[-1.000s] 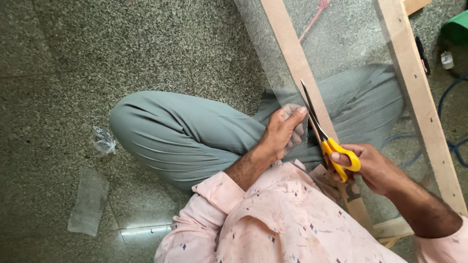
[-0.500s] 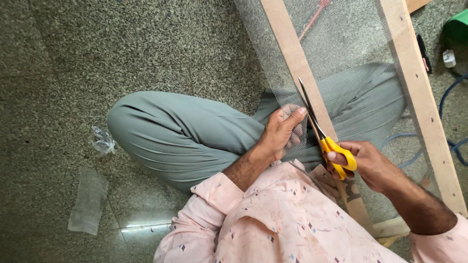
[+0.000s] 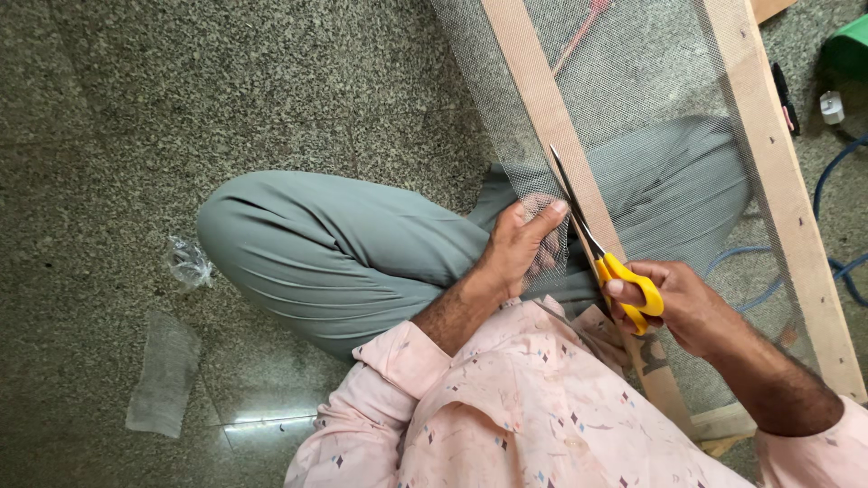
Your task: The person sits on the floor and uses yellow-handled scissors to trim the excess mesh from a wooden window screen frame. They cut along the edges of the frame, removing the overhanging mesh material.
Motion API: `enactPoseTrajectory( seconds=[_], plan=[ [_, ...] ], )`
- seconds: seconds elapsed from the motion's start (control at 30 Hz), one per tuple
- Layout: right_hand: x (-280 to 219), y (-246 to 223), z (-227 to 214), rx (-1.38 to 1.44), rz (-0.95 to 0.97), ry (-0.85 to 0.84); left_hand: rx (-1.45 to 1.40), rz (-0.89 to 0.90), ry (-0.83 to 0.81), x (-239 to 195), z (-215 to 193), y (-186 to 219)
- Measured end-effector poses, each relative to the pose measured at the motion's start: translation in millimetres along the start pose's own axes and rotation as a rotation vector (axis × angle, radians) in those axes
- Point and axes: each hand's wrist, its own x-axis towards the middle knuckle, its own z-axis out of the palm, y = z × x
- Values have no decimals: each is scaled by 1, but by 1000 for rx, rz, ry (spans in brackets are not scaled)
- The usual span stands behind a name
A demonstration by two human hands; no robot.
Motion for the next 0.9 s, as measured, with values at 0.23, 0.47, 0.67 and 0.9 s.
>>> enactPoseTrajectory(
  seconds=[0.23, 0.47, 0.67, 0.9],
  plan=[
    [-1, -3, 6, 88, 12, -13, -112, 9, 7, -5, -12, -4],
    [-13, -24, 12, -27, -42, -52, -259, -115, -110, -1, -19, 8],
    [-13, -32, 13, -110, -59, -47, -206, -170, 16, 20, -11, 30],
    [-1, -31, 10, 52, -63, -104, -281, 21, 26, 26, -4, 18]
  ],
)
